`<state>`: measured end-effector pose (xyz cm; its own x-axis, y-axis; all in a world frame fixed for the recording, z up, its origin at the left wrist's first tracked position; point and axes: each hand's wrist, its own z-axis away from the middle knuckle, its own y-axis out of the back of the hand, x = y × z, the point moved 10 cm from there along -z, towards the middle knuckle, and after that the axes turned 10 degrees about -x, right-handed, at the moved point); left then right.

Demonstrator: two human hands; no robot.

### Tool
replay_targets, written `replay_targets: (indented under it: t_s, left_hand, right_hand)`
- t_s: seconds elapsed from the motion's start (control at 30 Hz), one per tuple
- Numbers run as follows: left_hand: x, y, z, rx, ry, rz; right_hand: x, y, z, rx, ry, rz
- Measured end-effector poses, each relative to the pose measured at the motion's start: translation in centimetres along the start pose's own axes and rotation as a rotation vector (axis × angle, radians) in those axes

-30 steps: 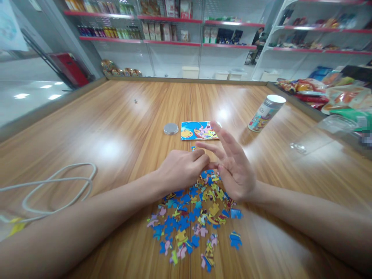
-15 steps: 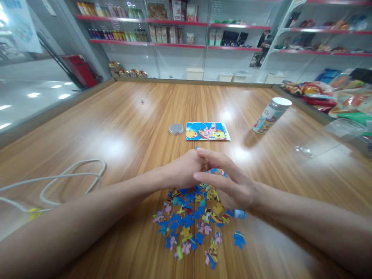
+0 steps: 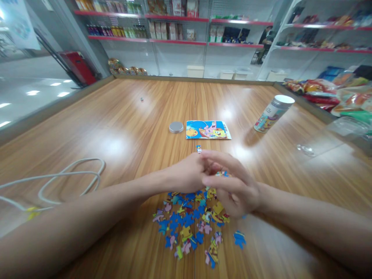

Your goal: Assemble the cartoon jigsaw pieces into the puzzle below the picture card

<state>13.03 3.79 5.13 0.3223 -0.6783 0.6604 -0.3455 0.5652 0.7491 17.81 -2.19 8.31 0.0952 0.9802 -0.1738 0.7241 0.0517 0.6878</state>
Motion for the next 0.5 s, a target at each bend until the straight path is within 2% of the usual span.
replay_targets:
  t_s: [0.1,0.2,0.3,0.37,0.43,0.5]
  left_hand:
    - [-0.7,0.5,-0.1,0.067,0.085,-0.264]
    - [-1.6,0.5,0.0,0.08,0.171,-0.473]
    - [-1.9,1.0,0.4,0.158,0.179,-0.522]
    - [-1.3,2.2,1.1,0.306,0.123,-0.515]
    - [0.2,3.5,2.1,0.456,0.001,-0.509]
    - [1.7,4.1,3.0,0.517,-0.135,-0.514]
  right_hand:
    - [2.1,-0.1,0.4,0.049,-0.181,-0.041]
    - [2.5,-0.1,0.3,0.067,-0.21,-0.065]
    - [2.2,0.2,0.3,0.082,-0.194,-0.033]
    - [2.0,0.6,0.4,0.101,-0.189,0.025]
    - [2.1,1.1,0.5,0.135,-0.197,0.075]
    - [2.8,1.5,0.8,0.164,-0.237,0.059]
